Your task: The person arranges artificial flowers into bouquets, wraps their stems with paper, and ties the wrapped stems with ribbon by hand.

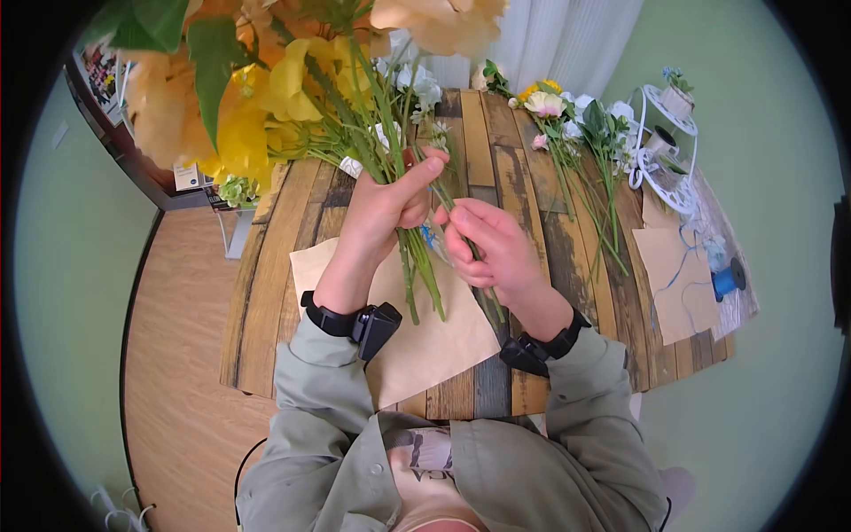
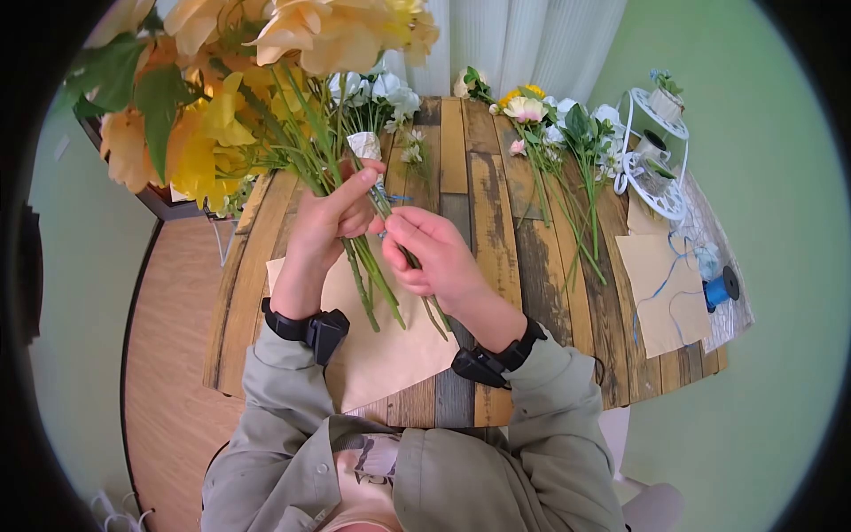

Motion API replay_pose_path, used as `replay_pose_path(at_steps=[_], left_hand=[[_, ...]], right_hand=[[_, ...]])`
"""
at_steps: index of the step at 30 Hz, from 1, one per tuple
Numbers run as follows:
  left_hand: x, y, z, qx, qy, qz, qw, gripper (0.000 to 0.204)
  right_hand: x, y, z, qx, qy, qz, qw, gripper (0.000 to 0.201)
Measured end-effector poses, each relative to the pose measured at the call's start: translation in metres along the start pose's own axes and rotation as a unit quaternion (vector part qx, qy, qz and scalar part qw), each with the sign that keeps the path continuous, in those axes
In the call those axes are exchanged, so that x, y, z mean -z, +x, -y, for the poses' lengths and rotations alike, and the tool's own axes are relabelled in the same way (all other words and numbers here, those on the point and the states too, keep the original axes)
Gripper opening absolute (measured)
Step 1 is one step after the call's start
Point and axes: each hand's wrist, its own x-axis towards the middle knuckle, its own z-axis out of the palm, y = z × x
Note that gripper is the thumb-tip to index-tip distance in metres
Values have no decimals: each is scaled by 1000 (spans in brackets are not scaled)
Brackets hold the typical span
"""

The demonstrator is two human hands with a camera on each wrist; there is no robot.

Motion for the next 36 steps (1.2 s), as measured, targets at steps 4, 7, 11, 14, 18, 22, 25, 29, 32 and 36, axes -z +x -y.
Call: replay_pose_path(at_steps=[4, 7, 11, 14, 18, 22, 25, 29, 32, 36], left_hand=[[-1, -1, -1, -14, 45, -11, 999, 15], [-7, -2, 3, -40, 70, -42, 996, 15], [-13, -4, 6, -53, 89, -64, 993, 15], [-14, -4, 11, -67, 103, -80, 989, 15], [-17, -2, 14, -89, 128, -97, 983, 15], [-11, 0, 10, -78, 93, -87, 989, 15], [-3, -2, 5, -62, 28, -78, 995, 18], [6, -2, -4, -50, 9, -65, 997, 19], [7, 0, 0, -46, 7, -76, 996, 19], [0, 1, 7, -61, 48, -94, 993, 18]], right_hand=[[-5, 0, -3, -7, -42, -27, 999, 24], [-3, 2, -12, 21, -105, -42, 993, 24], [-8, 0, -10, 3, -56, -79, 995, 24], [-3, 2, -8, -24, -18, -82, 996, 23], [12, 11, -10, -27, -6, -79, 996, 23], [7, 10, -16, 0, -25, -58, 998, 24], [-8, 5, -12, -1, -13, -38, 999, 23], [-11, 3, -12, 0, -58, -35, 998, 24], [-8, 2, -12, -8, -56, -61, 997, 22], [5, 9, -18, -34, -82, -54, 995, 21]])
